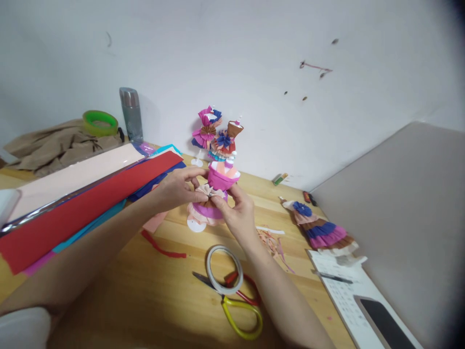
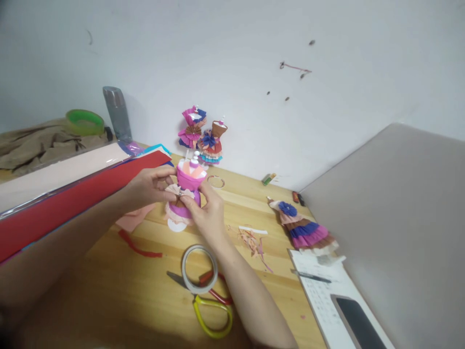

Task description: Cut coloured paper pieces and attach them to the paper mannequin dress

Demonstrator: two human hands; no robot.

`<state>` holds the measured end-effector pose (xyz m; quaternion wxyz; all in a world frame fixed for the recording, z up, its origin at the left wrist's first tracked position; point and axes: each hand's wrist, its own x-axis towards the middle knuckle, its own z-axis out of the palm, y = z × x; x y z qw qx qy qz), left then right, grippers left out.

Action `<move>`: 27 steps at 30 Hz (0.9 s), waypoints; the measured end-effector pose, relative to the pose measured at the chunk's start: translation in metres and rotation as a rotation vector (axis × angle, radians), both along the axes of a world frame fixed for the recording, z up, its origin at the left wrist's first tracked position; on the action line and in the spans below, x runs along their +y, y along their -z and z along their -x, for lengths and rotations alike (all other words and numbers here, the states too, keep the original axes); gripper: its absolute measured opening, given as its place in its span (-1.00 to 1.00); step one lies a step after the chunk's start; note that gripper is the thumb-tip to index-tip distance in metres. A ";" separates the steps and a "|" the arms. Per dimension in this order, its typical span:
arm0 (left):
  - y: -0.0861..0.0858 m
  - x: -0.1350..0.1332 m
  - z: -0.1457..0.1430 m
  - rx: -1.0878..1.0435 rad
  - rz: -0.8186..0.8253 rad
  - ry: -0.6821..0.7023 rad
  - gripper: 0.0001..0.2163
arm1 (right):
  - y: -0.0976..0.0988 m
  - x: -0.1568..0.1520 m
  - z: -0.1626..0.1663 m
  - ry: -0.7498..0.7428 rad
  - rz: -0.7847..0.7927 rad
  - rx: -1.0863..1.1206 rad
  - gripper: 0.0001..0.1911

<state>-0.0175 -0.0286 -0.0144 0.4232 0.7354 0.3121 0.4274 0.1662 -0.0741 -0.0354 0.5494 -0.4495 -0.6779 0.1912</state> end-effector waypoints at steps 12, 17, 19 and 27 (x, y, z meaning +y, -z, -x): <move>-0.032 -0.017 0.037 0.130 0.021 -0.332 -0.62 | -0.003 -0.005 -0.006 -0.121 0.029 0.040 -0.72; -0.023 -0.025 0.037 0.227 0.016 -0.258 -0.70 | -0.005 -0.003 -0.008 -0.161 0.035 0.082 -0.64; -0.019 -0.025 0.030 0.202 0.039 -0.234 -0.65 | -0.004 -0.001 -0.005 -0.149 0.045 0.079 -0.67; -0.001 -0.002 -0.001 0.004 0.143 0.016 -0.66 | 0.000 0.005 0.008 -0.027 0.034 0.032 -0.70</move>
